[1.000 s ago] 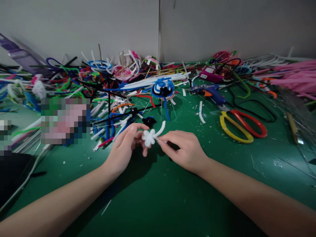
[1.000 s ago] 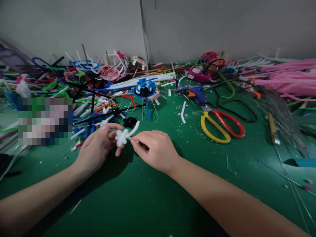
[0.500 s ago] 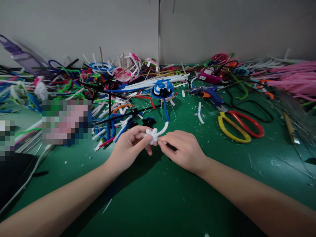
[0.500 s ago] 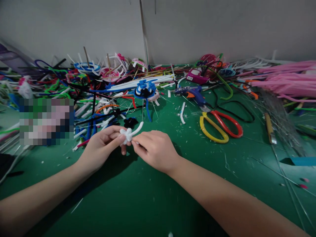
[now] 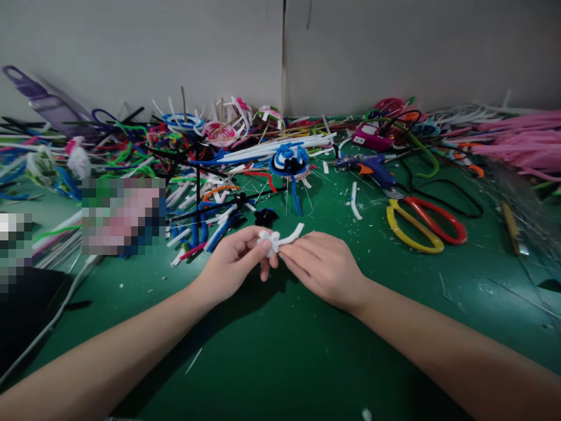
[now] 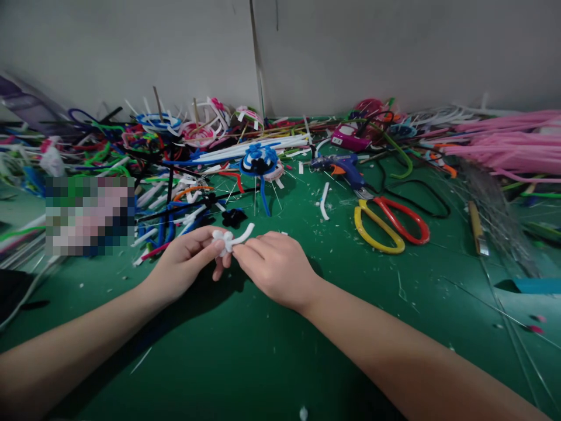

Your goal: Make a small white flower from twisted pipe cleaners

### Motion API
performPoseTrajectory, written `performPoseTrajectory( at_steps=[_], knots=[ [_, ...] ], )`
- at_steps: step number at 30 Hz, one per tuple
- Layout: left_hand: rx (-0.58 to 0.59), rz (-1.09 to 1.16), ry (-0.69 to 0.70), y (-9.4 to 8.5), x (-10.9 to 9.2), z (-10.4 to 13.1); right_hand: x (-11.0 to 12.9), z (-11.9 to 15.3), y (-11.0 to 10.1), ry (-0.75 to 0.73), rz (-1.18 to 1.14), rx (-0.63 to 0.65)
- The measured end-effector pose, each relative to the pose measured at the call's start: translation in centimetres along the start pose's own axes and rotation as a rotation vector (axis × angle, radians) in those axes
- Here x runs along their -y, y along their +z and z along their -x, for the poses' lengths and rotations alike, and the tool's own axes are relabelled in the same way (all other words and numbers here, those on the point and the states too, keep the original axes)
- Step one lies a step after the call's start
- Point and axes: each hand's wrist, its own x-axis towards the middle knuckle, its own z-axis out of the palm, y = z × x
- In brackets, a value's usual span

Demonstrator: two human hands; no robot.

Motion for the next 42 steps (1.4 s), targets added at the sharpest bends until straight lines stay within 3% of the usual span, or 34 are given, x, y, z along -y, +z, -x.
performPoseTrajectory(
  at_steps=[5,8,14,24,29,42],
  knots=[
    [-0.034,0.041,0.008,0.0,0.2,0.0,0.0,-0.2,-0.5,0.165,-0.2,-0.139],
    [-0.073,0.102,0.004,-0.2,0.6,-0.2,-0.2,-0.1,-0.8,0.133,-0.185,-0.247],
    [-0.04,0.211,-0.019,-0.5,0.9,-0.2,-0.8,-0.1,-0.6,-0.016,-0.171,-0.149],
    [0.127,0.405,-0.059,0.0,0.7,0.0,-1.1,0.0,-0.3,0.044,-0.25,-0.185],
    [0.12,0.435,-0.067,0.1,0.7,0.0,-1.2,0.1,-0.2,0.053,-0.274,-0.159],
    [0.197,0.434,-0.071,-0.1,0.9,0.0,-0.5,-0.2,-0.9,-0.136,0.087,-0.133]
  ],
)
